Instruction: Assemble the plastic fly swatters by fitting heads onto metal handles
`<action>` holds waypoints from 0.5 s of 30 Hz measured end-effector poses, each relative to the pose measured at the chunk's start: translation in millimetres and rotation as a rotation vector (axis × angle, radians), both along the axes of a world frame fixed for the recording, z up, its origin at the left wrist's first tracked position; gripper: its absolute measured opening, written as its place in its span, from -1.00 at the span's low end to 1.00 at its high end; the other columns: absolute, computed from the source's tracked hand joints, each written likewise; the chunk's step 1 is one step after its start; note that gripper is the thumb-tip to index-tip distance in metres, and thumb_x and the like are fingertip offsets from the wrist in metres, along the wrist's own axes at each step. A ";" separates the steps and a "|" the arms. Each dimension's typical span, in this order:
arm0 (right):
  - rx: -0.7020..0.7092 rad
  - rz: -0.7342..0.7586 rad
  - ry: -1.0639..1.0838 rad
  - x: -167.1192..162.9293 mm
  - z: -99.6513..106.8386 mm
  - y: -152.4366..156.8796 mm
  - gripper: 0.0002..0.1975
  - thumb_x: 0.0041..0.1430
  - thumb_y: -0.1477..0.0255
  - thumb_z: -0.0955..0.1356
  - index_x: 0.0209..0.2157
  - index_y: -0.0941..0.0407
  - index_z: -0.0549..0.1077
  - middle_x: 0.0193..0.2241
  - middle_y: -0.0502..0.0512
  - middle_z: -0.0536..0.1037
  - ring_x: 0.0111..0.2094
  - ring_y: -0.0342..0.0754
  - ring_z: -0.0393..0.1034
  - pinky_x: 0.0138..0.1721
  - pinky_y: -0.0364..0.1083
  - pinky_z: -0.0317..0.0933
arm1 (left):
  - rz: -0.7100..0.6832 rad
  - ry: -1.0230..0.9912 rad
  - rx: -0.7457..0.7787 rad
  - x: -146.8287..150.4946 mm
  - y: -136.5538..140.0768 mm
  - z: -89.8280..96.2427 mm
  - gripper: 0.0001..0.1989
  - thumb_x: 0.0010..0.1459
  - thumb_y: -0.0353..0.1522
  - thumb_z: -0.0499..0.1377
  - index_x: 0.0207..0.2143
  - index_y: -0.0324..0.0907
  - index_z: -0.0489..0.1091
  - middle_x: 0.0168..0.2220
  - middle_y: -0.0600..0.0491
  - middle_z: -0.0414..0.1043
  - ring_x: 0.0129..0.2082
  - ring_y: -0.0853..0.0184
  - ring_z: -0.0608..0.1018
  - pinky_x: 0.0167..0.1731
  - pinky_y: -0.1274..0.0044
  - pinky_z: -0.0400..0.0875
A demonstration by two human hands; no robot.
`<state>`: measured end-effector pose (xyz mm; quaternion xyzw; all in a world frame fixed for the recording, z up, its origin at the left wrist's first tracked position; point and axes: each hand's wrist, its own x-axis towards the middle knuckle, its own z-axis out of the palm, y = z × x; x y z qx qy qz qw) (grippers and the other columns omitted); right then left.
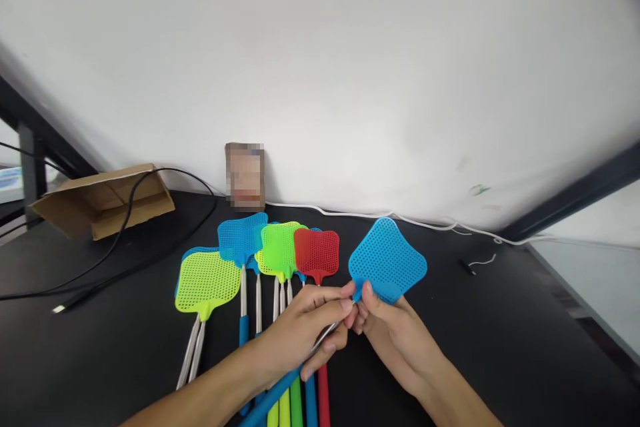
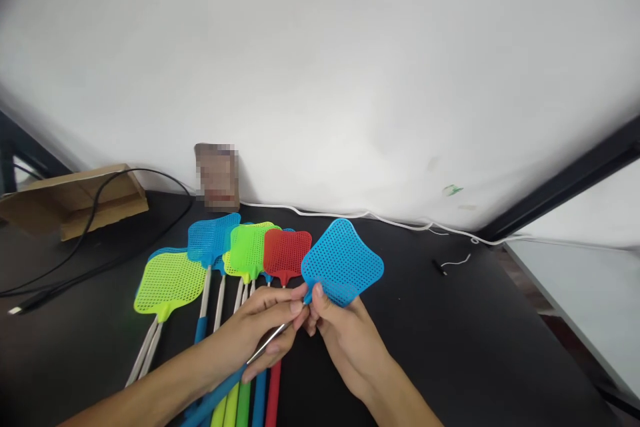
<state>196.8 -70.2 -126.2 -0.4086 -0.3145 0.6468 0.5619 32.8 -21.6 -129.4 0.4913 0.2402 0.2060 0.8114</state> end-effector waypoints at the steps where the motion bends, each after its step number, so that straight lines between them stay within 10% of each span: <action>1: 0.003 -0.003 -0.004 0.0 1.3 -0.1 -0.60 0.17 0.12 0.48 -0.53 0.10 0.43 -0.51 0.02 0.40 -0.43 -0.08 0.26 -0.31 -0.05 0.24 | -0.004 -0.009 -0.007 0.4 0.2 0.3 -0.64 0.37 -0.19 0.06 -0.44 -0.21 0.33 -0.71 0.25 0.21 -0.86 0.56 0.22 -0.77 0.62 -0.04; 10: 0.023 -0.027 -0.111 10.2 12.1 -0.4 -0.56 0.14 -0.04 0.43 -0.45 0.06 0.45 -0.53 0.01 0.30 -0.47 -0.06 0.20 -0.39 -0.01 0.20 | -0.101 -0.163 -0.159 -1.2 -3.5 13.0 -0.68 0.31 -0.17 0.14 -0.42 -0.22 0.36 -0.73 0.24 0.23 -0.88 0.54 0.20 -0.79 0.63 -0.01; 15: 0.263 -0.380 -0.052 58.4 23.7 15.3 -0.70 0.28 0.04 0.37 -0.31 -0.03 0.52 -0.57 -0.09 0.06 -0.53 -0.09 -0.03 -0.47 -0.06 0.06 | -0.047 -0.232 -0.211 -7.5 -4.0 12.8 -0.69 0.35 -0.21 0.12 -0.42 -0.22 0.35 -0.73 0.23 0.22 -0.87 0.57 0.17 -0.76 0.63 -0.03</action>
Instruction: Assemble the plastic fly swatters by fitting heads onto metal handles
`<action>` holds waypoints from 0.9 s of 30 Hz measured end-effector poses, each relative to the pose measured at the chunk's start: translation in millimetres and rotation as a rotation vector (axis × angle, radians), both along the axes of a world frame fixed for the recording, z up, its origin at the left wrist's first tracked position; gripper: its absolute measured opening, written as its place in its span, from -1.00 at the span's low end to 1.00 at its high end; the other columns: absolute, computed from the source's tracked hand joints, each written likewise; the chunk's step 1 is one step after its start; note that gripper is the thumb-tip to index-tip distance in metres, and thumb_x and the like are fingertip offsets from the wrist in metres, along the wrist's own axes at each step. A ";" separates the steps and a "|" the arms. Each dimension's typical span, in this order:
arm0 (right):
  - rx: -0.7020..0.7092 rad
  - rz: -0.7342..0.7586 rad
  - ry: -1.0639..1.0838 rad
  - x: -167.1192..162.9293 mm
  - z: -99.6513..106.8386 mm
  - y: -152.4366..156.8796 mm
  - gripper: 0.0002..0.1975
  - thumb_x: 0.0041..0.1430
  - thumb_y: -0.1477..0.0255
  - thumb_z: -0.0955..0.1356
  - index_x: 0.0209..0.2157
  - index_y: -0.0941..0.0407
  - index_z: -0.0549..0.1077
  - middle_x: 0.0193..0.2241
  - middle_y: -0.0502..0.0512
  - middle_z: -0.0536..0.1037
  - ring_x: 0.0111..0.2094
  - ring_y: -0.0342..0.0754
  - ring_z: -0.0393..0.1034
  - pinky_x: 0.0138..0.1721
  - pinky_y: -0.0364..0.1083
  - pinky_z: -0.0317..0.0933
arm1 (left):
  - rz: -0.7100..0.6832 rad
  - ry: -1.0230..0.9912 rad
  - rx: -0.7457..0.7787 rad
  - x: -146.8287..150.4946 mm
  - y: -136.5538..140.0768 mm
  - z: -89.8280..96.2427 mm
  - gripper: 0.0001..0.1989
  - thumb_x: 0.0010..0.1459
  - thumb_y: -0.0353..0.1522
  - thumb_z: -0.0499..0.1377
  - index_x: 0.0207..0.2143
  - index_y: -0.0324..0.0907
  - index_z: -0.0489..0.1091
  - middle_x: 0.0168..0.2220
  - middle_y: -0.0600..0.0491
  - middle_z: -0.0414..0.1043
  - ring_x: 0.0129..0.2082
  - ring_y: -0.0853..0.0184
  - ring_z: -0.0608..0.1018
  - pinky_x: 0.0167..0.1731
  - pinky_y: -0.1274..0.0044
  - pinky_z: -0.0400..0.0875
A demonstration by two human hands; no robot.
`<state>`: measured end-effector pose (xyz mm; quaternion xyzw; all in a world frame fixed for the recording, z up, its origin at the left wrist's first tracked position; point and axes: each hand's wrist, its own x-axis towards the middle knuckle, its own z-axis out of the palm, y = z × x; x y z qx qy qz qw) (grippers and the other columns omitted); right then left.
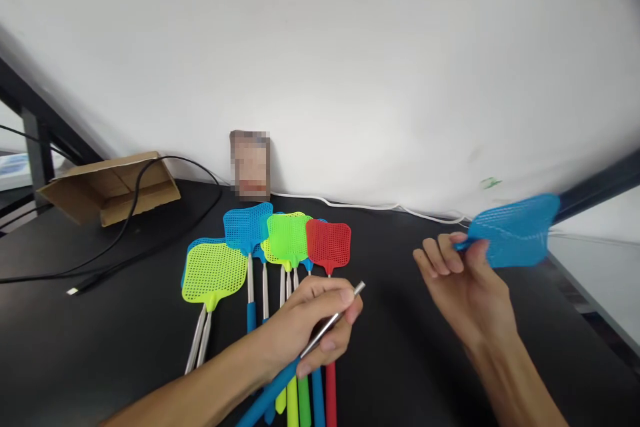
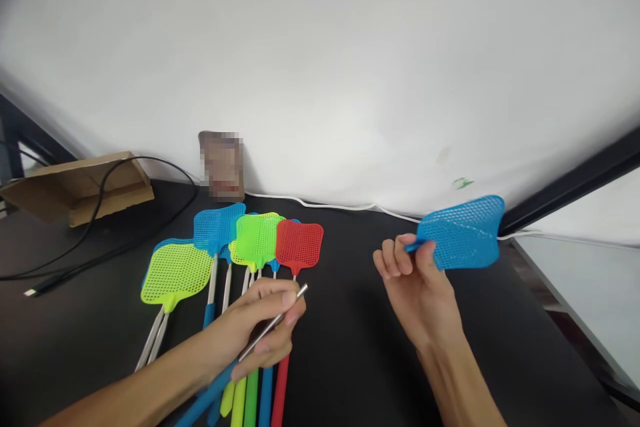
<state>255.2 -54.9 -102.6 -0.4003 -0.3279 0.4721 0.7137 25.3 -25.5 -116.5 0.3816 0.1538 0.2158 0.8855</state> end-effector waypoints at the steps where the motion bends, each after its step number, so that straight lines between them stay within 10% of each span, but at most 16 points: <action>1: -0.041 0.008 -0.027 4.5 -1.0 2.5 -0.69 0.25 0.05 0.40 -0.35 0.01 0.53 -0.57 -0.08 0.08 -0.52 -0.10 0.01 -0.47 -0.06 0.07 | 0.033 -0.011 -0.013 0.0 1.4 -1.6 -0.69 0.36 -0.22 0.10 -0.39 -0.22 0.35 -0.72 0.23 0.23 -0.87 0.58 0.16 -0.76 0.63 -0.04; 7: -0.455 0.148 -0.499 -11.4 -29.6 5.5 -0.49 0.16 -0.04 0.43 -0.49 0.16 0.57 -0.65 -0.03 0.29 -0.66 -0.18 0.08 -0.59 -0.10 -0.04 | 0.273 0.002 -0.039 2.9 13.4 -5.7 -0.73 0.42 -0.22 0.02 -0.27 -0.20 0.36 -0.65 0.24 0.25 -0.85 0.58 0.11 -0.75 0.62 -0.05; 17: -0.498 -0.057 -1.371 1.7 -23.5 4.1 -0.32 0.28 -0.09 0.26 -0.75 0.07 0.37 -0.74 0.10 0.36 -0.65 -0.02 0.28 -0.50 -0.06 0.00 | 0.608 0.115 -0.060 4.8 14.3 8.0 -0.81 0.41 -0.24 0.06 -0.24 -0.17 0.26 -0.46 0.15 0.43 -0.71 0.56 0.17 -0.57 0.61 0.20; 20: -0.373 -0.009 -1.333 -5.1 -14.2 -1.9 -0.34 0.32 -0.07 0.23 -0.71 0.09 0.34 -0.71 0.08 0.36 -0.62 -0.05 0.26 -0.51 -0.08 0.00 | 0.685 0.103 -0.072 4.6 15.0 6.7 -0.86 0.37 -0.28 0.12 -0.22 -0.16 0.26 -0.41 0.13 0.44 -0.67 0.55 0.21 -0.53 0.61 0.24; 27: -0.288 0.663 -0.680 -54.6 -8.0 -25.7 -0.57 0.40 0.07 0.24 -0.28 0.12 0.48 -0.44 0.04 0.50 -0.52 -0.16 0.27 -0.53 -0.18 0.12 | 0.801 0.059 -0.054 5.1 18.0 2.5 -0.75 0.37 -0.16 0.13 -0.22 -0.16 0.26 -0.30 0.06 0.47 -0.53 0.47 0.43 -0.54 0.63 0.28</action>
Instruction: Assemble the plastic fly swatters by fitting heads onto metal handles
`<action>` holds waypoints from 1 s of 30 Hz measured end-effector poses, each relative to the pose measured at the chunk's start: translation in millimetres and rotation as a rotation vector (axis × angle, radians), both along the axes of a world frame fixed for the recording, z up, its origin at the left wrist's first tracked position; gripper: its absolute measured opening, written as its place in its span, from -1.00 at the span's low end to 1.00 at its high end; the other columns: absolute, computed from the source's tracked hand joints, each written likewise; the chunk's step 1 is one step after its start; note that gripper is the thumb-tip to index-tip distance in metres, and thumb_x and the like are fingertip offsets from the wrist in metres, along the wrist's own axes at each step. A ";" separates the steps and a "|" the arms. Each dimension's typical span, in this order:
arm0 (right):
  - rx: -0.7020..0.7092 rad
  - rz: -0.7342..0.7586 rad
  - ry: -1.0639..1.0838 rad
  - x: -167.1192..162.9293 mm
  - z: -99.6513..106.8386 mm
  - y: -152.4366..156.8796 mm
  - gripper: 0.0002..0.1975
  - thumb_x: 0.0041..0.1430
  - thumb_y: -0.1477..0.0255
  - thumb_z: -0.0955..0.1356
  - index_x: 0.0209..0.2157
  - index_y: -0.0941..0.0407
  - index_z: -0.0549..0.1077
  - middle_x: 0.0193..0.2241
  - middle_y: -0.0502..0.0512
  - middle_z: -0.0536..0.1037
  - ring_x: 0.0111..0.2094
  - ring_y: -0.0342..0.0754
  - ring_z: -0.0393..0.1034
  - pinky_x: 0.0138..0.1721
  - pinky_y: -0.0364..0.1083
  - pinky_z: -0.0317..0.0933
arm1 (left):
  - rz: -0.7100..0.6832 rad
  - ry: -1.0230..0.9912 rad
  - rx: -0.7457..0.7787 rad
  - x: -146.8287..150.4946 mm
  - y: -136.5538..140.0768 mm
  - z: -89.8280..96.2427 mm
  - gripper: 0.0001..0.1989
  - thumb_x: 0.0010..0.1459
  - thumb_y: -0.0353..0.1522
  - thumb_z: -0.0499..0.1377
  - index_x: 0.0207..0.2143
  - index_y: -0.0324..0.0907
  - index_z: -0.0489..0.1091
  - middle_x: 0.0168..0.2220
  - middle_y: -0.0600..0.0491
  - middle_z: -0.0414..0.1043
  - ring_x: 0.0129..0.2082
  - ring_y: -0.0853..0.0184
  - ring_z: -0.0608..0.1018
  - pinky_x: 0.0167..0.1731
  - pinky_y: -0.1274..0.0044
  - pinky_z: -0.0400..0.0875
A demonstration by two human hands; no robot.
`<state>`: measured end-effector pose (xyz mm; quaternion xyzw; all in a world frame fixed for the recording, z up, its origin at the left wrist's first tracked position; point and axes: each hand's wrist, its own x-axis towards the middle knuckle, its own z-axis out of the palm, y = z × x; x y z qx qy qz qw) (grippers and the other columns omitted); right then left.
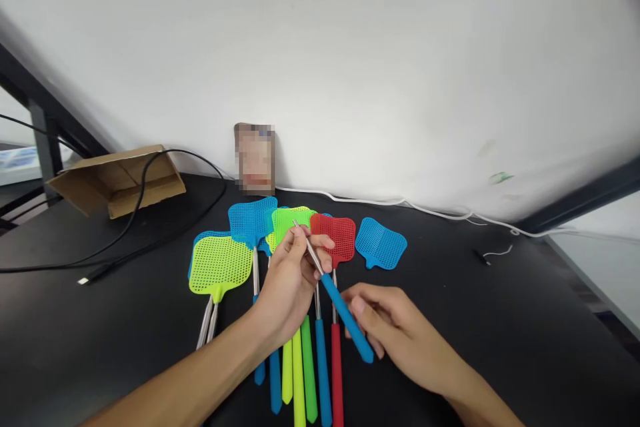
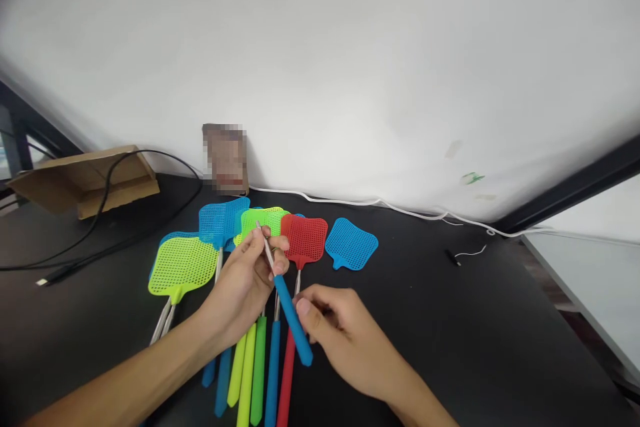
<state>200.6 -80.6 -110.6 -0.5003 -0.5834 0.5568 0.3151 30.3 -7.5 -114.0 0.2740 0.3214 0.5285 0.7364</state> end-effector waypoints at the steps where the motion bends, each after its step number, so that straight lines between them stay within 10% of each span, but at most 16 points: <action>1: -0.060 0.020 0.080 -4.9 -1.8 -1.8 -0.60 0.40 0.08 0.25 -0.24 0.12 0.48 -0.45 0.03 0.49 -0.54 -0.17 0.26 -0.55 -0.19 0.12 | 0.005 0.001 0.008 0.1 -0.1 -0.2 -0.75 0.37 -0.16 0.13 -0.22 -0.16 0.26 -0.29 0.05 0.48 -0.51 0.46 0.45 -0.53 0.63 0.29; 15: -0.314 -0.133 0.609 -11.6 -16.5 -2.4 -0.71 0.39 0.21 0.33 -0.24 0.17 0.47 -0.60 -0.08 0.29 -0.61 -0.22 0.10 -0.59 -0.20 0.05 | -0.349 0.060 0.258 1.6 -9.8 -11.1 -0.86 0.33 -0.32 0.20 -0.14 -0.22 0.42 -0.24 -0.06 0.52 -0.48 0.43 0.46 -0.48 0.55 0.40; 30: 0.602 -0.238 -0.476 -3.6 -13.3 -6.5 -0.85 0.36 0.37 0.32 -0.25 0.09 0.51 -0.49 -0.02 0.46 -0.49 -0.11 0.33 -0.41 -0.12 0.16 | 0.184 0.030 0.241 -17.9 29.0 1.3 -0.86 0.24 -0.33 0.30 -0.33 -0.23 0.46 -0.37 0.05 0.44 -0.34 0.43 0.48 -0.26 0.60 0.42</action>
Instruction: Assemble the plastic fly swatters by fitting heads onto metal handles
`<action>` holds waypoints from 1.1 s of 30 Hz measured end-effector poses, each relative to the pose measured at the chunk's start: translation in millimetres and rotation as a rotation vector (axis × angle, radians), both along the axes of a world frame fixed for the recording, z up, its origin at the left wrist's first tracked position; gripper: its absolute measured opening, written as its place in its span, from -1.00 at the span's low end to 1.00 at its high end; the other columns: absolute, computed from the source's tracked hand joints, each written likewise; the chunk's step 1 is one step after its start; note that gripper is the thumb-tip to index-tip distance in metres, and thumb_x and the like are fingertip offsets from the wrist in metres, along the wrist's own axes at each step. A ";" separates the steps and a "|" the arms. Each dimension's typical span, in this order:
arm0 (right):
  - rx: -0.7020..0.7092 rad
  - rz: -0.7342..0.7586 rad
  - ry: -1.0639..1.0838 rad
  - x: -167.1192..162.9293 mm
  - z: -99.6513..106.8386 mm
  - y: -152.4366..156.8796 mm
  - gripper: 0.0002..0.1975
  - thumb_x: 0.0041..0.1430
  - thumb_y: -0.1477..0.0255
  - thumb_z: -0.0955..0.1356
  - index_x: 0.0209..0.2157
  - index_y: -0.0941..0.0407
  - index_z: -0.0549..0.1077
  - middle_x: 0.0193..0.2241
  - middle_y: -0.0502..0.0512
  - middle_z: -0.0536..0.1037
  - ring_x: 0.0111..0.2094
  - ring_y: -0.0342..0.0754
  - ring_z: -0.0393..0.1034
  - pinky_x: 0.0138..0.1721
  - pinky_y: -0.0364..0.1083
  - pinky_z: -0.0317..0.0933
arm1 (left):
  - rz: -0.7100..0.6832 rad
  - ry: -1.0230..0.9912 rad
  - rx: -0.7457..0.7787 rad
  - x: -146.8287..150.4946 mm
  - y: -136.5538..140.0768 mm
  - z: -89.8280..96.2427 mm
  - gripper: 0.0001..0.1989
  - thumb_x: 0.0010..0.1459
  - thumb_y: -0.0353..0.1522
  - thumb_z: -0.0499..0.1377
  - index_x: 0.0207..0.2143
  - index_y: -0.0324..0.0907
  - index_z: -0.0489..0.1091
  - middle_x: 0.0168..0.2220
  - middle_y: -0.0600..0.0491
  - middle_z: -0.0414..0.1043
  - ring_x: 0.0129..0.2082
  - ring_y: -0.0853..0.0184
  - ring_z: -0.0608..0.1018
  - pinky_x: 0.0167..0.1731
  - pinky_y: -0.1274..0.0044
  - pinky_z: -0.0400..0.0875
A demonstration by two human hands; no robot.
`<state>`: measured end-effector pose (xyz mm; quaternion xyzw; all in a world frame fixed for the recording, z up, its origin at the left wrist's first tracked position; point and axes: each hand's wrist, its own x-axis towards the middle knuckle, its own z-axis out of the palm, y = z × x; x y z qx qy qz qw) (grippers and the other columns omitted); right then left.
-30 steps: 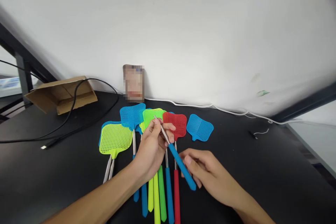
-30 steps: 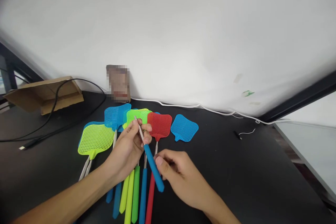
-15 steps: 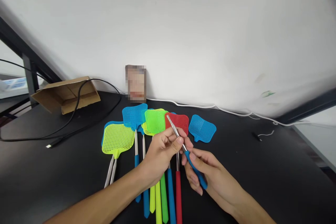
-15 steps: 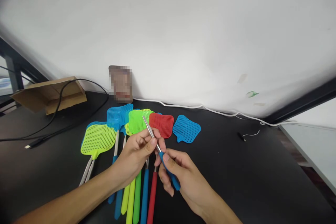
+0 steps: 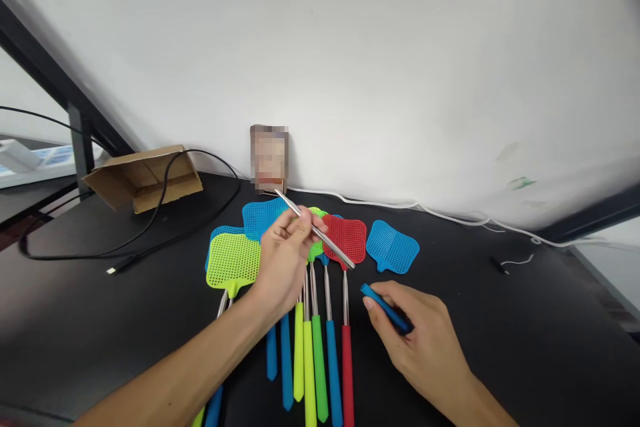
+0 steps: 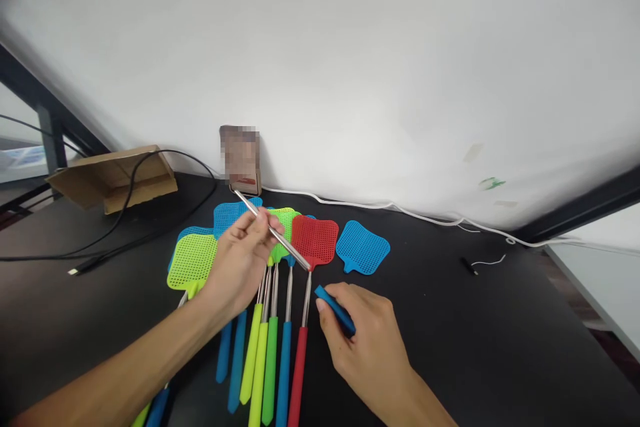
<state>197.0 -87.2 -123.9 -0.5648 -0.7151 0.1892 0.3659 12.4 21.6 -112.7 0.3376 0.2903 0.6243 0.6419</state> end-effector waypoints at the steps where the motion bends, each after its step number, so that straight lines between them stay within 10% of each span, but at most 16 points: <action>1: 0.018 -0.003 -0.068 0.2 -3.5 0.6 -0.86 0.36 0.39 0.31 -0.26 0.09 0.49 -0.49 -0.01 0.46 -0.49 -0.11 0.33 -0.41 -0.11 0.15 | 0.061 -0.013 -0.003 -3.3 5.3 -0.4 -0.85 0.22 -0.33 0.32 -0.33 -0.23 0.47 -0.37 0.06 0.43 -0.34 0.44 0.47 -0.27 0.61 0.41; 5: 0.073 -0.075 -0.276 1.1 -16.6 6.0 -0.84 0.36 0.42 0.27 -0.32 0.09 0.44 -0.44 0.04 0.47 -0.40 -0.03 0.36 -0.40 -0.08 0.11 | 0.116 0.013 -0.019 -7.3 10.5 -1.3 -0.80 0.20 -0.28 0.33 -0.23 -0.24 0.49 -0.41 0.08 0.39 -0.41 0.47 0.44 -0.37 0.64 0.38; 14: -0.068 -0.133 -0.385 1.7 -18.5 10.5 -0.80 0.37 0.27 0.30 -0.26 0.09 0.45 -0.44 0.07 0.47 -0.45 -0.01 0.36 -0.41 -0.05 0.08 | -0.433 0.158 -0.097 13.0 -27.5 0.6 -0.80 0.34 -0.23 0.17 -0.10 -0.14 0.31 -0.53 0.17 0.39 -0.76 0.57 0.21 -0.71 0.65 0.12; 24: -0.374 0.016 0.629 16.3 -1.0 19.4 -0.66 0.45 0.14 0.21 -0.01 0.07 0.43 -0.40 -0.01 0.41 -0.51 -0.14 0.22 -0.46 -0.11 0.15 | -0.822 0.377 -0.120 11.7 -32.6 -4.2 -0.76 0.38 -0.16 0.08 -0.18 -0.14 0.33 -0.56 0.13 0.43 -0.80 0.55 0.23 -0.77 0.66 0.06; 33: -0.470 0.064 0.818 12.3 -3.9 18.0 -0.71 0.32 0.15 0.38 -0.22 0.10 0.47 -0.53 -0.10 0.31 -0.55 -0.19 0.16 -0.48 -0.14 0.06 | -0.915 0.439 -0.119 12.0 -34.6 -3.2 -0.66 0.36 -0.09 0.08 -0.24 -0.18 0.36 -0.55 0.09 0.44 -0.79 0.55 0.24 -0.78 0.65 0.06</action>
